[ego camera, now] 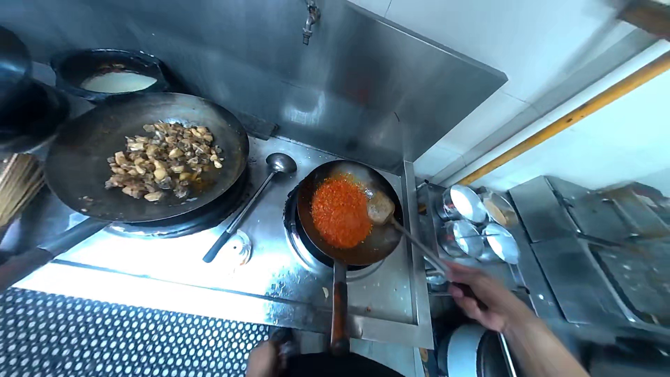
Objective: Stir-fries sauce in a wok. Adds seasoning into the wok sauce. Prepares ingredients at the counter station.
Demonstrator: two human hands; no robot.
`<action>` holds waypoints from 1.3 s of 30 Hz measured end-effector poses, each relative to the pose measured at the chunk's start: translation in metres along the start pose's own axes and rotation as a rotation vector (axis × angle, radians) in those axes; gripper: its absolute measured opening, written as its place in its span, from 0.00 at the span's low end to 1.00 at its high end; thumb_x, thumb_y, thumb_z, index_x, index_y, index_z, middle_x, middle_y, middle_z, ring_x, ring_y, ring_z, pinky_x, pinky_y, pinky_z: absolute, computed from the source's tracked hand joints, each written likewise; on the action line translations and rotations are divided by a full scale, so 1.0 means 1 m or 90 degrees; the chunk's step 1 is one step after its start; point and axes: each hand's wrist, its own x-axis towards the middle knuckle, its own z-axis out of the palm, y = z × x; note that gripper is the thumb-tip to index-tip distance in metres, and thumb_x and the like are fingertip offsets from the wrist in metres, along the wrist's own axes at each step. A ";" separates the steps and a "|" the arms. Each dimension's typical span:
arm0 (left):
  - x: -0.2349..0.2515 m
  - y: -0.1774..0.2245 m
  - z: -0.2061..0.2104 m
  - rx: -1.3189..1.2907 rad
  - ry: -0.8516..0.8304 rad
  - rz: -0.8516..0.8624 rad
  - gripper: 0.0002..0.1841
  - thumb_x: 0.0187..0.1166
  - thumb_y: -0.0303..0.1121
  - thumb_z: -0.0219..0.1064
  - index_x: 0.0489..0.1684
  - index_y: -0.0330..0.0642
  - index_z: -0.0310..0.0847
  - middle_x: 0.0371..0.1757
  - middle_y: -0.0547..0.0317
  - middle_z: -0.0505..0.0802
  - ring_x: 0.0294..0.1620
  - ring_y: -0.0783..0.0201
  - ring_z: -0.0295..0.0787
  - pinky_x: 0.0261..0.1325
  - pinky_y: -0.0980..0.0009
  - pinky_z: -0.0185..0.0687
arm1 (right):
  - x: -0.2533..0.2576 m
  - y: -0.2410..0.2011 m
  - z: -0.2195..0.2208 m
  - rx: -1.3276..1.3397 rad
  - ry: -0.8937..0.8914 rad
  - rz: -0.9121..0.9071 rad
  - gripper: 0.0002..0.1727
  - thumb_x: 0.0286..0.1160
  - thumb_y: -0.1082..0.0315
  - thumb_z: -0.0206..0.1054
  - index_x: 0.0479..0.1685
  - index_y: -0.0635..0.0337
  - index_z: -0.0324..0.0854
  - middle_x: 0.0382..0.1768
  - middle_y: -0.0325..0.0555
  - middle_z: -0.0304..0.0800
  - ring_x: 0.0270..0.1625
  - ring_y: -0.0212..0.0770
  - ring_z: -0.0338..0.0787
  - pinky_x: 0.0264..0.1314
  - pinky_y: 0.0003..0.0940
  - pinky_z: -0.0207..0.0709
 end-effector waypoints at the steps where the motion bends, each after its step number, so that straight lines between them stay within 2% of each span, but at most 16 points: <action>1: 0.022 -0.013 -0.002 0.080 0.018 -0.012 0.15 0.87 0.32 0.57 0.52 0.29 0.86 0.44 0.42 0.91 0.42 0.51 0.88 0.50 0.51 0.84 | 0.004 0.010 0.011 0.088 -0.017 0.048 0.20 0.88 0.65 0.56 0.77 0.46 0.71 0.23 0.38 0.77 0.12 0.27 0.72 0.09 0.19 0.66; 3: 0.054 -0.027 -0.001 0.233 0.014 -0.009 0.17 0.87 0.34 0.60 0.62 0.30 0.85 0.60 0.36 0.91 0.63 0.44 0.89 0.67 0.45 0.81 | 0.006 0.027 0.035 0.161 -0.075 0.080 0.19 0.89 0.64 0.54 0.76 0.48 0.70 0.23 0.39 0.77 0.12 0.27 0.74 0.08 0.19 0.68; 4: 0.067 -0.033 0.003 0.174 0.021 -0.023 0.18 0.89 0.35 0.58 0.64 0.30 0.83 0.62 0.35 0.90 0.64 0.43 0.88 0.67 0.45 0.81 | 0.003 0.032 0.043 0.138 -0.102 0.068 0.21 0.90 0.65 0.54 0.79 0.49 0.69 0.23 0.39 0.76 0.12 0.27 0.73 0.08 0.19 0.68; 6: 0.085 -0.039 0.019 -0.163 0.040 -0.066 0.22 0.94 0.39 0.48 0.68 0.28 0.77 0.58 0.34 0.89 0.53 0.45 0.88 0.55 0.48 0.84 | -0.011 0.029 0.047 -0.006 -0.133 -0.001 0.26 0.88 0.67 0.57 0.85 0.49 0.69 0.24 0.40 0.76 0.12 0.28 0.71 0.09 0.21 0.66; 9: 0.099 -0.034 0.038 -0.487 0.015 -0.060 0.22 0.92 0.46 0.50 0.61 0.34 0.77 0.43 0.41 0.89 0.35 0.51 0.87 0.37 0.51 0.86 | -0.034 0.003 0.028 -0.220 -0.094 -0.135 0.30 0.82 0.68 0.62 0.87 0.46 0.71 0.23 0.40 0.77 0.12 0.31 0.69 0.09 0.26 0.65; 12: 0.094 -0.030 0.043 -0.533 0.017 -0.038 0.18 0.92 0.41 0.52 0.54 0.32 0.78 0.36 0.44 0.87 0.30 0.53 0.84 0.33 0.54 0.83 | -0.034 -0.026 0.010 -0.327 -0.018 -0.227 0.30 0.80 0.69 0.65 0.85 0.45 0.75 0.22 0.40 0.79 0.12 0.32 0.68 0.11 0.28 0.64; 16: 0.092 -0.033 0.041 -0.555 0.021 -0.044 0.15 0.91 0.36 0.52 0.49 0.30 0.78 0.31 0.45 0.87 0.26 0.56 0.84 0.30 0.59 0.85 | 0.011 -0.058 0.010 -0.311 0.045 -0.190 0.29 0.86 0.68 0.62 0.88 0.45 0.70 0.24 0.41 0.77 0.13 0.31 0.67 0.12 0.25 0.62; 21: 0.089 -0.030 0.034 -0.573 -0.008 -0.068 0.17 0.92 0.38 0.50 0.49 0.30 0.77 0.35 0.44 0.90 0.30 0.56 0.88 0.36 0.60 0.88 | 0.054 -0.096 0.040 -0.262 -0.035 -0.129 0.27 0.87 0.66 0.61 0.85 0.45 0.71 0.25 0.41 0.76 0.13 0.30 0.67 0.11 0.22 0.62; 25: 0.089 -0.033 0.030 -0.581 -0.023 -0.071 0.18 0.92 0.39 0.49 0.52 0.31 0.77 0.38 0.45 0.90 0.33 0.56 0.89 0.39 0.61 0.89 | 0.027 -0.117 0.083 -0.458 -0.088 -0.159 0.30 0.85 0.64 0.67 0.87 0.37 0.71 0.25 0.42 0.78 0.13 0.31 0.69 0.13 0.25 0.65; 27: 0.084 -0.032 0.029 -0.595 -0.023 -0.073 0.17 0.92 0.39 0.50 0.53 0.31 0.77 0.39 0.45 0.90 0.34 0.56 0.90 0.41 0.61 0.89 | 0.008 -0.108 0.094 -0.640 -0.087 -0.225 0.31 0.83 0.62 0.68 0.87 0.34 0.72 0.30 0.44 0.83 0.18 0.35 0.74 0.19 0.30 0.71; 29: 0.080 -0.033 0.029 -0.592 -0.025 -0.068 0.19 0.93 0.40 0.49 0.55 0.31 0.78 0.41 0.44 0.92 0.36 0.56 0.91 0.41 0.61 0.90 | -0.002 -0.097 0.091 -0.801 -0.089 -0.278 0.32 0.82 0.61 0.68 0.87 0.31 0.71 0.52 0.46 0.91 0.40 0.40 0.88 0.46 0.42 0.85; 31: 0.073 -0.034 0.024 -0.570 -0.030 -0.054 0.20 0.94 0.42 0.48 0.61 0.34 0.77 0.48 0.45 0.92 0.42 0.56 0.92 0.46 0.59 0.89 | -0.005 -0.085 0.069 -0.857 -0.085 -0.322 0.30 0.81 0.60 0.69 0.84 0.30 0.75 0.63 0.45 0.91 0.58 0.42 0.90 0.65 0.49 0.82; 34: 0.053 -0.048 0.015 -0.512 -0.045 0.007 0.24 0.92 0.39 0.55 0.85 0.45 0.63 0.66 0.44 0.88 0.59 0.52 0.89 0.56 0.52 0.85 | -0.028 -0.073 0.023 -0.864 -0.050 -0.358 0.28 0.80 0.57 0.69 0.81 0.27 0.78 0.59 0.44 0.92 0.55 0.42 0.90 0.63 0.51 0.82; 36: 0.048 -0.060 0.007 -0.486 -0.030 0.025 0.31 0.88 0.37 0.61 0.90 0.46 0.55 0.74 0.43 0.84 0.65 0.50 0.87 0.60 0.48 0.83 | -0.048 -0.061 0.000 -0.872 -0.009 -0.368 0.29 0.78 0.59 0.69 0.80 0.27 0.79 0.60 0.45 0.93 0.55 0.45 0.92 0.63 0.56 0.83; 38: 0.061 -0.071 0.002 -0.459 -0.025 0.009 0.30 0.91 0.36 0.55 0.91 0.44 0.52 0.78 0.42 0.80 0.69 0.48 0.83 0.62 0.46 0.81 | -0.061 -0.044 -0.005 -0.928 0.028 -0.349 0.29 0.77 0.60 0.70 0.80 0.25 0.80 0.58 0.48 0.95 0.55 0.52 0.93 0.62 0.62 0.82; 39: 0.068 -0.071 0.001 -0.452 -0.022 0.003 0.27 0.92 0.37 0.53 0.89 0.42 0.56 0.77 0.41 0.80 0.68 0.47 0.83 0.62 0.46 0.81 | -0.061 -0.036 0.003 -0.959 0.038 -0.324 0.29 0.77 0.60 0.69 0.80 0.24 0.79 0.57 0.50 0.95 0.57 0.55 0.93 0.63 0.65 0.81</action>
